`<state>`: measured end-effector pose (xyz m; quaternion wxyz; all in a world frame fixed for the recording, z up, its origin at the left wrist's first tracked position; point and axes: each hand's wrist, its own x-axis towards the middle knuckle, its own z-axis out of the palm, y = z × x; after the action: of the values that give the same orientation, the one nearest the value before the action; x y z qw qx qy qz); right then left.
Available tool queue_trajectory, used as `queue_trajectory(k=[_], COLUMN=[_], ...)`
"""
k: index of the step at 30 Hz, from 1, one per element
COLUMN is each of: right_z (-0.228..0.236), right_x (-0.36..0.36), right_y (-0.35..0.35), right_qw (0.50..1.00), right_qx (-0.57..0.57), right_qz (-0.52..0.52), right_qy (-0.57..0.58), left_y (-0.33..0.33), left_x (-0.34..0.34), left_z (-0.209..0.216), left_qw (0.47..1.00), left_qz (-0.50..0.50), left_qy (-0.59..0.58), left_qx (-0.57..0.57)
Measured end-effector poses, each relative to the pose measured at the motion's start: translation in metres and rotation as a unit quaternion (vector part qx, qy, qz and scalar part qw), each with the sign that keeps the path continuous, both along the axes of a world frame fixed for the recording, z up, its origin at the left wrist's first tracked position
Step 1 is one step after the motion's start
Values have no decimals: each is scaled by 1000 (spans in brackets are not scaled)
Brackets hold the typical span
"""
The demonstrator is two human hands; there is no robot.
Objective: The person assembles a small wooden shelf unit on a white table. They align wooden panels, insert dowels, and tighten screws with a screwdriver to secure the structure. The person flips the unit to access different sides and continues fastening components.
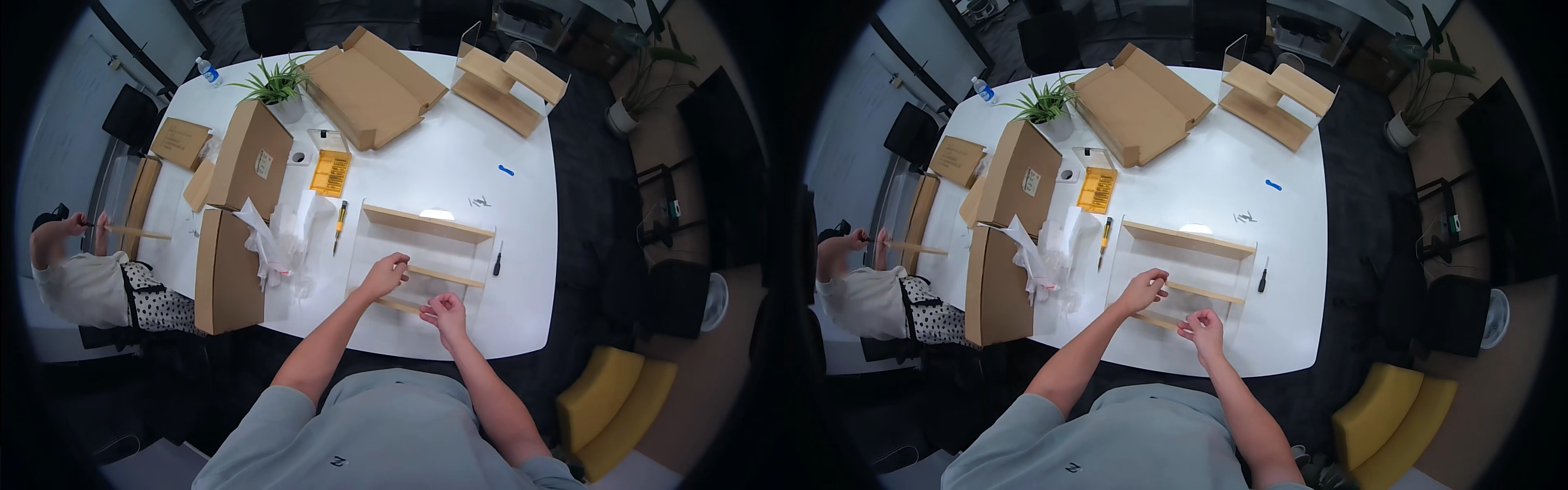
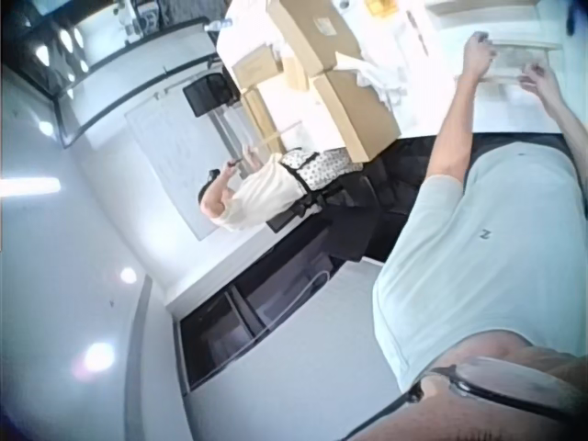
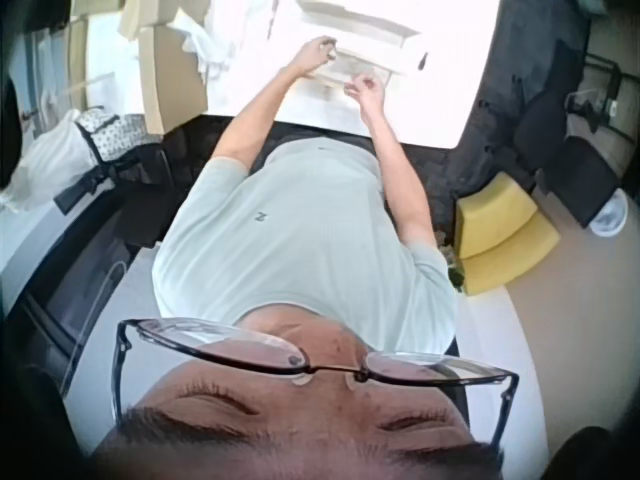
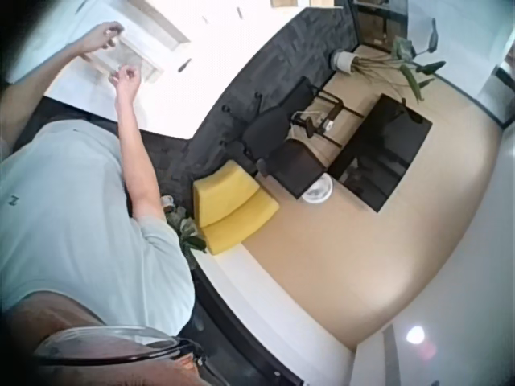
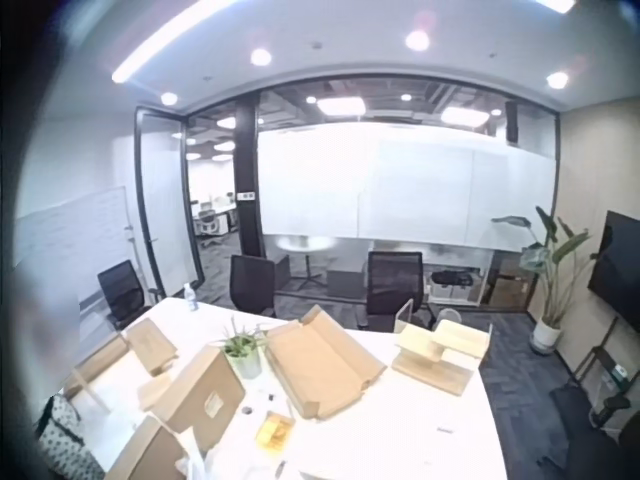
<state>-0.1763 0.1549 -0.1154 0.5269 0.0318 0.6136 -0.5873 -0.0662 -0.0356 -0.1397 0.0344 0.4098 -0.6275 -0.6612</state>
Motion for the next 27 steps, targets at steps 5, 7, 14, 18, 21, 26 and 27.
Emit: queue_trajectory(k=[5, 7, 14, 18, 21, 26, 27], right_z=[-1, -15, -31, -12, -9, -9, -8], right_x=[-6, -8, -15, -22, -27, -30, -29], right_y=[-8, -11, -15, -13, -12, -11, -12], right_qw=[945, 931, 924, 948, 964, 961, 963], right_qx=[128, 110, 104, 119, 102, 85, 82], right_qz=[119, 125, 160, 156, 148, 165, 162], right_qy=[276, 325, 331, 250, 196, 204, 201], left_y=[-2, -4, -9, -7, -8, -8, -9], left_x=[-14, -13, -12, -14, -16, -15, -15], left_z=[18, 20, 24, 21, 21, 13, 13], left_qw=[986, 991, 983, 985, 986, 990, 992], left_qz=[103, 93, 133, 132, 123, 114, 112], left_qy=[33, 39, 10, 12, 3, 8, 11], left_qx=[124, 87, 125, 114, 111, 77, 65])
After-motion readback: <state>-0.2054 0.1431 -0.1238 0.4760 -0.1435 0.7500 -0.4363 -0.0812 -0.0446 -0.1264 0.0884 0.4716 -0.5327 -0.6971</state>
